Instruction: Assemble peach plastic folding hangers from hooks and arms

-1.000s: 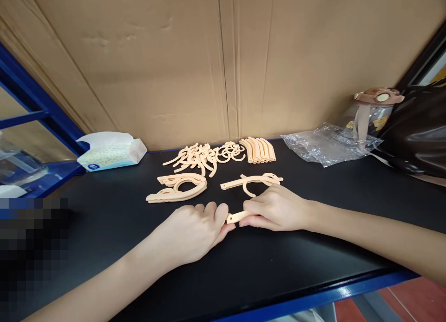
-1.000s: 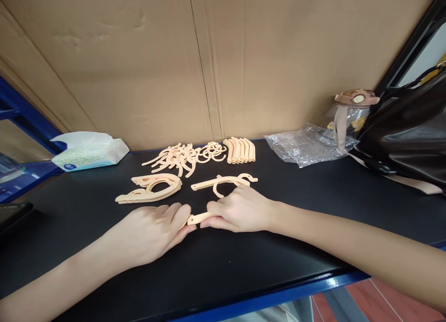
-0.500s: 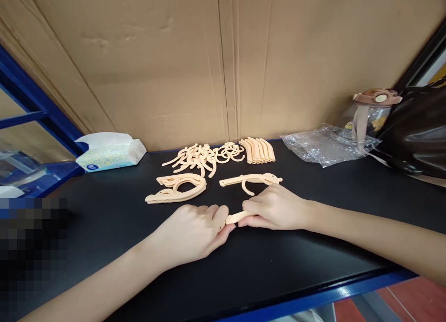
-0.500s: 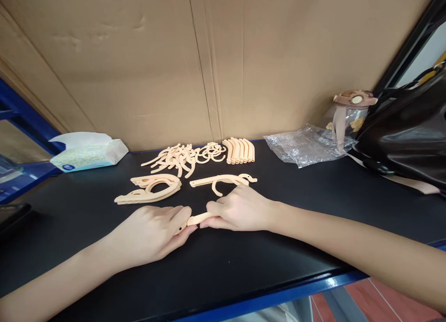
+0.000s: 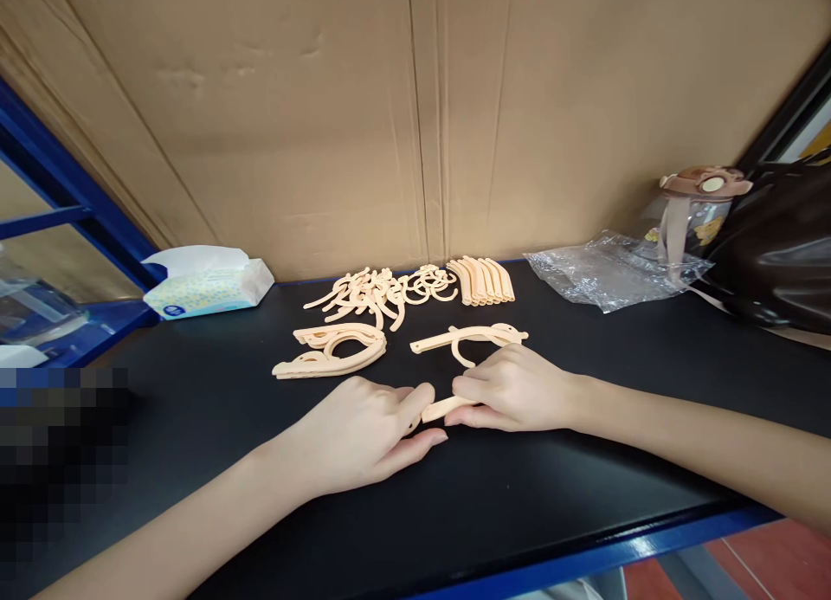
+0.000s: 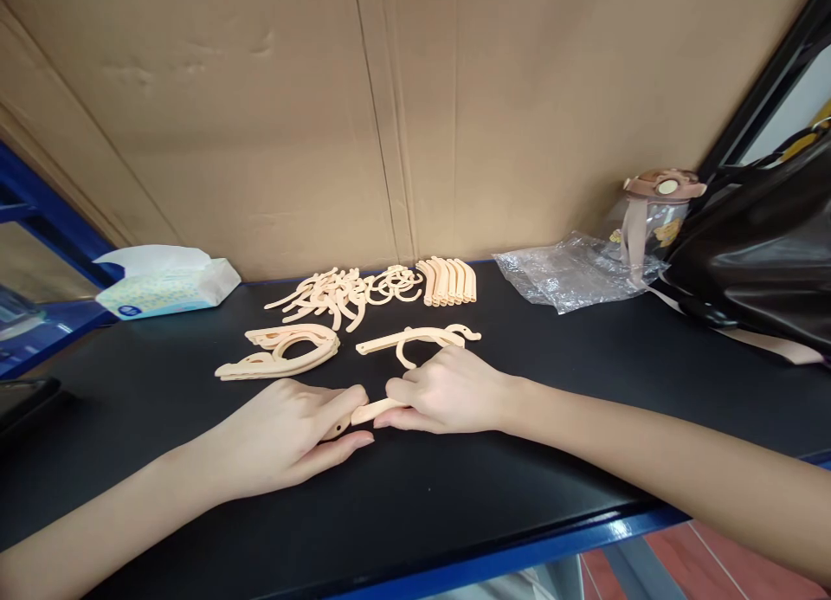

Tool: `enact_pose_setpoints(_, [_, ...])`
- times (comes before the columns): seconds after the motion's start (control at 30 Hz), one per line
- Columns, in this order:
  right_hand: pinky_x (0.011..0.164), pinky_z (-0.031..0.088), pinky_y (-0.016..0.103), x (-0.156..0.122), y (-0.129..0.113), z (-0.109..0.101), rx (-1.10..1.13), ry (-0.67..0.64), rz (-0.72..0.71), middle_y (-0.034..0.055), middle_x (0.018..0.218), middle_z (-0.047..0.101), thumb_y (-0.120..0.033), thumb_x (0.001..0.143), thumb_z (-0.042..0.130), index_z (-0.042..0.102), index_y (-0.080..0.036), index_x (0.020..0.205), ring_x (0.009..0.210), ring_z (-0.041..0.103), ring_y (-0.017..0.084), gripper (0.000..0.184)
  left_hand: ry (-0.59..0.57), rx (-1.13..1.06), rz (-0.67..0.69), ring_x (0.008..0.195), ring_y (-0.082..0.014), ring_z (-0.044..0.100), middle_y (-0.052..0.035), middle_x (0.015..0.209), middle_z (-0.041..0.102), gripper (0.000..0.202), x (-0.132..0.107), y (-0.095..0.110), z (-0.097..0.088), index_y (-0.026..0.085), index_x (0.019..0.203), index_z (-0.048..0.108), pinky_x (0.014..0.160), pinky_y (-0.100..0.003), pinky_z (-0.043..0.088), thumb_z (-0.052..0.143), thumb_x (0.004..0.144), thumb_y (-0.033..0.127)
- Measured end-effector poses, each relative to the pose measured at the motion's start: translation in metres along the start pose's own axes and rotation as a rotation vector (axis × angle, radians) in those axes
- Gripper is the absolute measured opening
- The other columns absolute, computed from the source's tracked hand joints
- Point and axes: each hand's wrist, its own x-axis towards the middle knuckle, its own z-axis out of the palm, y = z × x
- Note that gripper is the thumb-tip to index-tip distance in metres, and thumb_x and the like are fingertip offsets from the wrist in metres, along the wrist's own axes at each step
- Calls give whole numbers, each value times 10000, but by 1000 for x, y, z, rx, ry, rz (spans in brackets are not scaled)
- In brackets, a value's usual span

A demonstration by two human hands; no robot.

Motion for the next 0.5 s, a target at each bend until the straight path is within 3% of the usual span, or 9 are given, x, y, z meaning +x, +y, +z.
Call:
enact_pose_setpoints(0.3, [524,269,271,3,3,-6,-102,92,-124,-8,591,538,-504,964,304,544,-160,665,524,441,108,514,-113,-63,-54,446,-121,465,54,581,524,192,3,12,-3,205,731,371,445,-262,198,385,919,240])
enact_pose_setpoints(0.5, [577,301,275,4,12,-9,-119,134,-116,11,628,538,-540,955,274,556,-163,672,605,448,132,550,-116,-63,-40,425,-118,442,53,560,523,165,1,16,-4,200,703,397,440,-258,204,422,864,229])
